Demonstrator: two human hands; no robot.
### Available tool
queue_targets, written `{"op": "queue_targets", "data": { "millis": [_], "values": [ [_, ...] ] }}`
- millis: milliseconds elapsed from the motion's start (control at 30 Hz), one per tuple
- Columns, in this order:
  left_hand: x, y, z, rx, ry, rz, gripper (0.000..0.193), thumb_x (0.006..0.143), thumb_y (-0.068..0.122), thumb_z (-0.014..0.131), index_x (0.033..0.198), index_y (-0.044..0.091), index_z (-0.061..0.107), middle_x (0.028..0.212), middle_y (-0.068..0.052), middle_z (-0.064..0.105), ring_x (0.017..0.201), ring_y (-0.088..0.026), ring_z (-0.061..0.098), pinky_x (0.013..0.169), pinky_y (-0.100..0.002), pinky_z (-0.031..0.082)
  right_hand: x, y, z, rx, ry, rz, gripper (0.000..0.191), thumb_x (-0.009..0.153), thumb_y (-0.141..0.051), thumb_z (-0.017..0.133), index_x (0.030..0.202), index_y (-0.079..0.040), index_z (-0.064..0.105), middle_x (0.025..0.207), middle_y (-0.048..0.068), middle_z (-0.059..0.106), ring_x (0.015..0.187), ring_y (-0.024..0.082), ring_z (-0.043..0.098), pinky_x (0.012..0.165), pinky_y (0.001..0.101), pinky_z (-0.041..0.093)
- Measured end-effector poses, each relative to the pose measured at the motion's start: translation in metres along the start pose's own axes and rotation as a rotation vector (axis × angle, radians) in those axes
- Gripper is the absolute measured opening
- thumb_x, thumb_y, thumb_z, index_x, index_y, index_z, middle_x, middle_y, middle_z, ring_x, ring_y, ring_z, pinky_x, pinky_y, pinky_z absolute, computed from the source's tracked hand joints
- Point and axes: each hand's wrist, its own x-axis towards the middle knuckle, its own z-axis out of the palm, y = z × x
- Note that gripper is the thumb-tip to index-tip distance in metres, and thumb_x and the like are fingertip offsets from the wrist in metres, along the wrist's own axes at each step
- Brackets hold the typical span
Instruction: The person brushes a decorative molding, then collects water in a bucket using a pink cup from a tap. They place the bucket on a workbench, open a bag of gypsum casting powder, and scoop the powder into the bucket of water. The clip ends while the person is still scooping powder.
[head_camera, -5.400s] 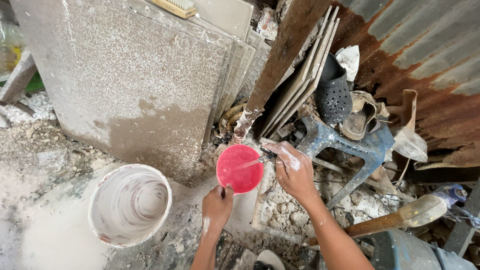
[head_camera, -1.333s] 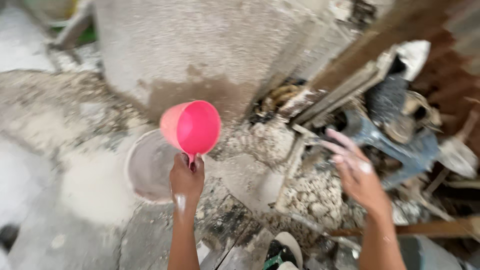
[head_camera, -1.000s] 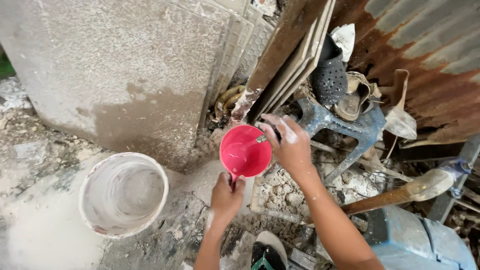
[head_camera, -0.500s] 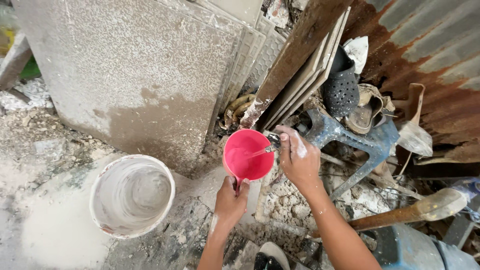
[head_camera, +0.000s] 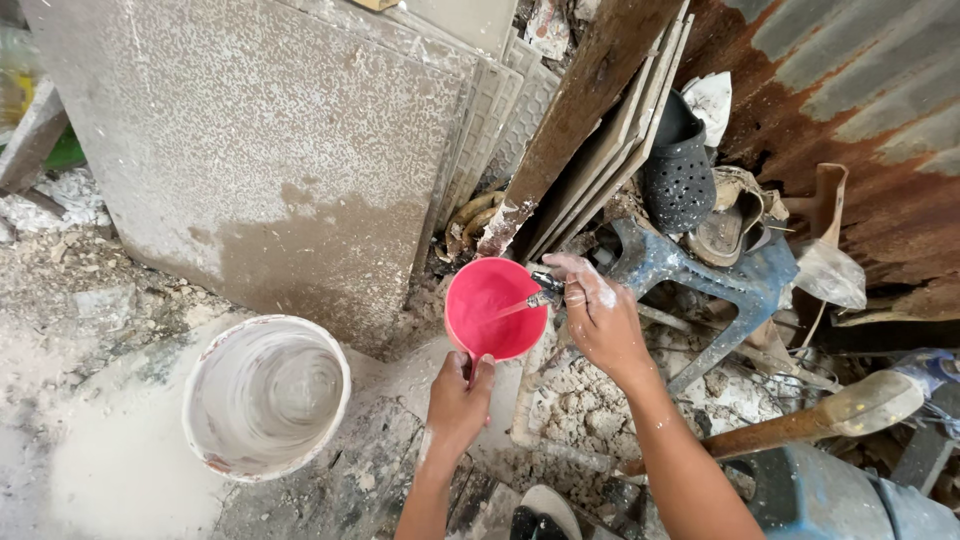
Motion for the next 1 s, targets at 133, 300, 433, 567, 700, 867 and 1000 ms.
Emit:
{"op": "queue_targets", "data": {
  "millis": [133, 300, 433, 567, 700, 867, 1000],
  "values": [
    [0.001, -0.004, 0.000, -0.004, 0.010, 0.008, 0.030, 0.097, 0.026, 0.061, 0.107, -0.003, 0.058, 0.072, -0.010, 0.065, 0.045, -0.017, 0.060, 0.043, -0.035, 0.050, -0.002, 0.000, 0.001, 0.000, 0.049, -0.135, 0.028, 0.106, -0.014, 0.046, 0.123, -0.011, 0.068, 0.112, 0.017, 0.076, 0.099, 0.037, 0.074, 0.084, 0.0434, 0.057],
    [0.003, -0.010, -0.001, -0.007, 0.038, 0.025, 0.030, 0.096, 0.026, 0.061, 0.108, -0.001, 0.058, 0.072, -0.009, 0.065, 0.049, -0.015, 0.061, 0.043, -0.034, 0.052, -0.002, 0.002, 0.001, -0.021, 0.046, -0.185, 0.026, 0.104, -0.010, 0.047, 0.119, -0.010, 0.068, 0.117, 0.016, 0.074, 0.097, 0.039, 0.073, 0.083, 0.0435, 0.057],
    [0.005, -0.012, -0.002, 0.002, 0.051, 0.006, 0.031, 0.096, 0.028, 0.060, 0.107, -0.001, 0.059, 0.071, -0.009, 0.064, 0.051, -0.015, 0.060, 0.043, -0.034, 0.053, -0.001, 0.004, 0.002, -0.021, 0.042, -0.192, 0.027, 0.104, -0.008, 0.046, 0.119, -0.012, 0.068, 0.117, 0.015, 0.074, 0.096, 0.037, 0.073, 0.082, 0.0426, 0.057],
    [0.006, -0.011, -0.003, 0.009, 0.055, -0.005, 0.032, 0.097, 0.029, 0.060, 0.103, -0.003, 0.060, 0.070, -0.009, 0.063, 0.051, -0.016, 0.060, 0.043, -0.035, 0.053, -0.002, 0.006, 0.002, -0.008, 0.054, -0.228, 0.027, 0.104, -0.008, 0.046, 0.120, -0.012, 0.068, 0.118, 0.015, 0.073, 0.100, 0.037, 0.073, 0.084, 0.0422, 0.057],
    [0.004, -0.008, -0.003, 0.016, 0.064, -0.005, 0.032, 0.097, 0.029, 0.060, 0.100, -0.003, 0.061, 0.069, -0.009, 0.063, 0.051, -0.015, 0.060, 0.043, -0.035, 0.053, -0.002, 0.008, 0.003, 0.005, 0.049, -0.224, 0.029, 0.102, -0.007, 0.046, 0.120, -0.012, 0.067, 0.119, 0.014, 0.073, 0.099, 0.037, 0.073, 0.084, 0.0421, 0.057],
    [0.003, -0.005, -0.004, 0.059, 0.034, -0.085, 0.029, 0.100, 0.027, 0.056, 0.100, -0.002, 0.060, 0.067, -0.010, 0.064, 0.048, -0.019, 0.060, 0.044, -0.035, 0.051, -0.004, 0.011, 0.005, 0.018, 0.039, -0.183, 0.031, 0.102, -0.006, 0.044, 0.120, -0.012, 0.069, 0.118, 0.013, 0.075, 0.095, 0.032, 0.075, 0.084, 0.0418, 0.058],
    [0.008, -0.010, -0.004, 0.100, 0.052, -0.066, 0.031, 0.100, 0.029, 0.054, 0.100, -0.001, 0.061, 0.071, -0.013, 0.068, 0.052, -0.021, 0.064, 0.052, -0.039, 0.052, -0.003, 0.014, 0.005, 0.032, 0.019, -0.166, 0.032, 0.101, -0.007, 0.044, 0.121, -0.013, 0.069, 0.116, 0.012, 0.076, 0.085, 0.027, 0.075, 0.080, 0.0401, 0.058]
  ]
}}
